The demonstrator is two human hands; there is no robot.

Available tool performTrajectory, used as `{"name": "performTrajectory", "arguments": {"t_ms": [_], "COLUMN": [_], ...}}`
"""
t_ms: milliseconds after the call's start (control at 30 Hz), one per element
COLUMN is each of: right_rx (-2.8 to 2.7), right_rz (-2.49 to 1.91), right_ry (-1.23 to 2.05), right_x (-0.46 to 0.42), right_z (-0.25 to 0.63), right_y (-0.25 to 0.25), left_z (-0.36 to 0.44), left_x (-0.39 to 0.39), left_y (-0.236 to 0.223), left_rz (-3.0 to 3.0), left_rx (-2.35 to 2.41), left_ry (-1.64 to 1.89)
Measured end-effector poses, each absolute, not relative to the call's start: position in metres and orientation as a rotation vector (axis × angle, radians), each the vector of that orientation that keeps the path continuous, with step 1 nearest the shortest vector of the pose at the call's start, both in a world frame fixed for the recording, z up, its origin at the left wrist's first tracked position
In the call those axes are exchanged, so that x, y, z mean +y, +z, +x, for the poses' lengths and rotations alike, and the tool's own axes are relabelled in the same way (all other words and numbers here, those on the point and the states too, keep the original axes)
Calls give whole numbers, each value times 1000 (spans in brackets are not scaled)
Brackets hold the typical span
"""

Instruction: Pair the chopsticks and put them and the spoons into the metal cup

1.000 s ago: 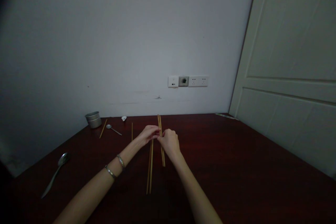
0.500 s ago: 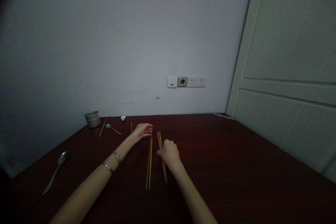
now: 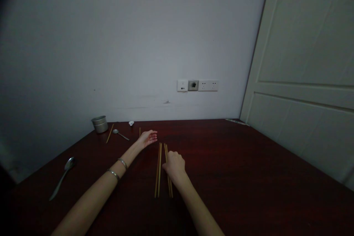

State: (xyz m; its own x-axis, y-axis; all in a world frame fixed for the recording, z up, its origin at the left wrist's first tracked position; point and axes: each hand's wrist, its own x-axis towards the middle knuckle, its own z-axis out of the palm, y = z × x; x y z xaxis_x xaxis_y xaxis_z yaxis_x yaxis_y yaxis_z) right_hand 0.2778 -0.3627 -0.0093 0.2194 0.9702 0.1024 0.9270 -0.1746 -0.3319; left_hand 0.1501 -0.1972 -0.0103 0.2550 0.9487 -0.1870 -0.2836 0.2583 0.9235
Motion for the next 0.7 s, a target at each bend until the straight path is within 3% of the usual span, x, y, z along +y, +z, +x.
{"name": "performTrajectory", "arguments": {"t_ms": [700], "right_rx": [-1783], "right_rz": [-2152], "right_ry": [226], "right_x": [-364], "right_z": [278], "right_y": [-11], "left_z": [146], "left_x": [-195], "left_y": [-20], "left_rz": [916], "left_rx": [927], "left_ry": [976]}}
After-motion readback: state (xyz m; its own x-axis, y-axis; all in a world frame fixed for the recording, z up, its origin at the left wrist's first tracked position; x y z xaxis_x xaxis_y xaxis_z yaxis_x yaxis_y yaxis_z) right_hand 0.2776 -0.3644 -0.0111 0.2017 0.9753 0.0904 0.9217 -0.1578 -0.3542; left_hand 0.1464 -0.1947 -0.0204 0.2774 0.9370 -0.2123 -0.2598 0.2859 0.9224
